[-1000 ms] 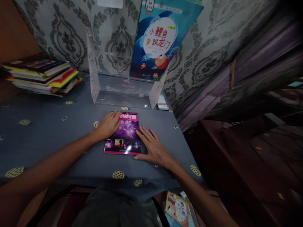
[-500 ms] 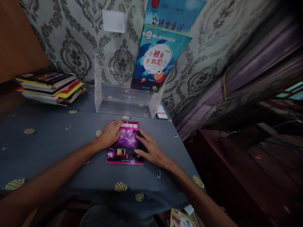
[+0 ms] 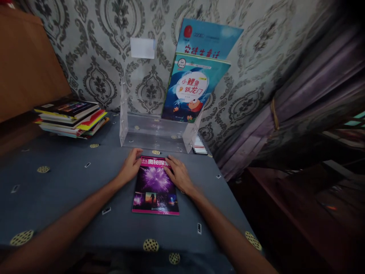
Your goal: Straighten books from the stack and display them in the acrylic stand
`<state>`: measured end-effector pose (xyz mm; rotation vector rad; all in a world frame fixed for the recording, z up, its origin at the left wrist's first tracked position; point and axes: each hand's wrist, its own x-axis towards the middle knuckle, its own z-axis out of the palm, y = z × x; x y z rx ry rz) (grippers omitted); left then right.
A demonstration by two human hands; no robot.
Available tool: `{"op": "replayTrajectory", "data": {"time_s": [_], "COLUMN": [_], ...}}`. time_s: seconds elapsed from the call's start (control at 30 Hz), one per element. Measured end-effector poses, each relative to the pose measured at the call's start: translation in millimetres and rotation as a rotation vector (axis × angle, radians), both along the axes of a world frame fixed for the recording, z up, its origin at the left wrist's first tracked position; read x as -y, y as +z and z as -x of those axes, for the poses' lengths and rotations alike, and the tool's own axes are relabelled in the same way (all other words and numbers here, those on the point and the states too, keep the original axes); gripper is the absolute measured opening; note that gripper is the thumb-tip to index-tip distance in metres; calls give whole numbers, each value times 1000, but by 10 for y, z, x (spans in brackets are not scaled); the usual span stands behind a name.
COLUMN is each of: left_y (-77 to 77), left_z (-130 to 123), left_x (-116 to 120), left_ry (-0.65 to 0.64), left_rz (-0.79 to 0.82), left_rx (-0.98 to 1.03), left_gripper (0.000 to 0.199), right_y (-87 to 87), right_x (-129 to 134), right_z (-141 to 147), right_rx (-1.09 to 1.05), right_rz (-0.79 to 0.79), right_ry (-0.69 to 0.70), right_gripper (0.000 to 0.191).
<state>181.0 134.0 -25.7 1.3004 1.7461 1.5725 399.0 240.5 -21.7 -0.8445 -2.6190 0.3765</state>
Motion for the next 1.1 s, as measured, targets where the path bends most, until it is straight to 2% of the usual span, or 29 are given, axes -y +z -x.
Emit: {"op": "replayTrajectory", "data": {"time_s": [0.23,0.33,0.5,0.6,0.7,0.77,0.83,0.9,1.0,1.1], "left_y": [142,222,289,296,307,317,325,337,380,453], "left_z": [192,200,-40,-150,-169,-161,-158,-163,-167,-150], "left_x": [-21,-7,53,80,86,86,87,91,100,109], "left_ry": [8,-50,-331,-361,-321,-294,-259,-217,-173,-139], "left_rz": [-15,36,215,223,187,158,139,120,62,9], "left_rx": [601,818,932,958,970,978,998,1025,1050,1027], "left_gripper": [31,25,19,20,20,18,15,14,17,18], "right_y": [57,57,33,18,37,71,112,147,184,218], "right_x": [58,61,52,39,28,22,21,30,73,149], "right_z": [21,21,14,-7,-46,-73,-93,-103,-115,-129], "right_rx": [56,64,41,-25,-184,-347,-510,-603,-580,-463], "right_rz": [-18,-17,-1,54,201,357,557,776,1056,1284], "right_ry": [-8,-22,-32,-40,-75,-88,-45,48,161,276], "right_gripper": [48,49,50,51,59,69,75,69,52,44]}}
